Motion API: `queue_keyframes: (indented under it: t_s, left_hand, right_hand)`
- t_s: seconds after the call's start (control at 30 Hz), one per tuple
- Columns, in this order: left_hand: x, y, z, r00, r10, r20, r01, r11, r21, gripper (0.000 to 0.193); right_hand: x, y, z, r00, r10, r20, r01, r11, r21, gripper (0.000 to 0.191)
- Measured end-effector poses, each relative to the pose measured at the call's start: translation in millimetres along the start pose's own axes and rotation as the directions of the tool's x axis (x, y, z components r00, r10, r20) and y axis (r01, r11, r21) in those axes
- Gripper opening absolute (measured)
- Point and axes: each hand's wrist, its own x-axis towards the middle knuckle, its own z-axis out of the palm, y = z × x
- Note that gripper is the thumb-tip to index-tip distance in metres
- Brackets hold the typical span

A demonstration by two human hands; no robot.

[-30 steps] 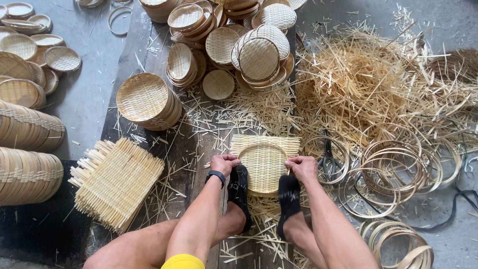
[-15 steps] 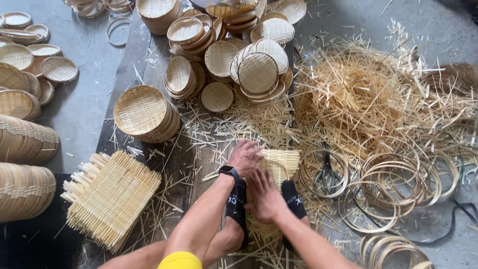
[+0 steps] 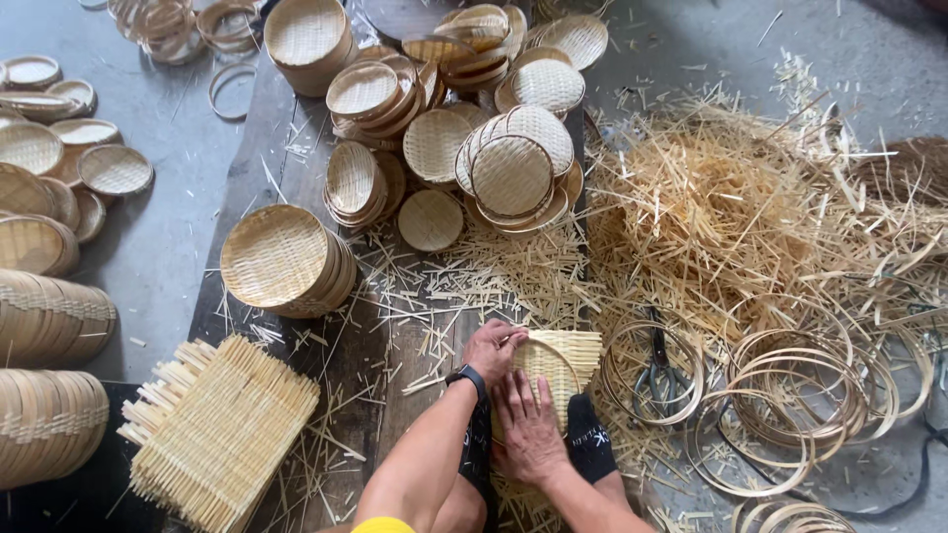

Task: The person sits on the floor of a workshop and assembles woven bamboo baskets. They place a round woven bamboo disc over a wooden dome mold, press it to shape, trim the edge with scissors, fit and bend a thin bamboo rim ring around the edge, then stack the finished basket with others.

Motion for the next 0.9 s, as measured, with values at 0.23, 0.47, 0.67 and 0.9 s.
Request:
queue_keyframes:
  t_s: [0.23,0.47,0.67,0.9]
  left_hand:
    - [4.8,-6.0,2.8,0.998,-0.051,0.021,0.054,0.990,-0.133,0.023]
    - [8.6,-5.5,6.0,0.995,0.023,0.100,-0.029,0.998,0.062,0.027]
    - [8.2,-13.4,8.1,0.981,0.142,0.131,-0.171,0.955,0.242,0.041]
    - [23.9,-19.4,11.4,0.994,-0.002,0.106,0.006,0.999,-0.040,0.036]
  right_hand:
    - [8.2,-9.4,24.6,0.942,-0.038,-0.334,-0.039,0.974,-0.222,0.079]
    - [5.1,4.3,-30.7,0.932,0.093,0.350,-0.080,0.995,-0.051,0.072]
    - [57.6,97.3,-53.8,0.824,0.148,-0.546,0.018,0.958,0.286,0.029]
    - [82.1,116.6,-12.6,0.859,0.508,-0.058,-0.256,0.527,0.810,0.019]
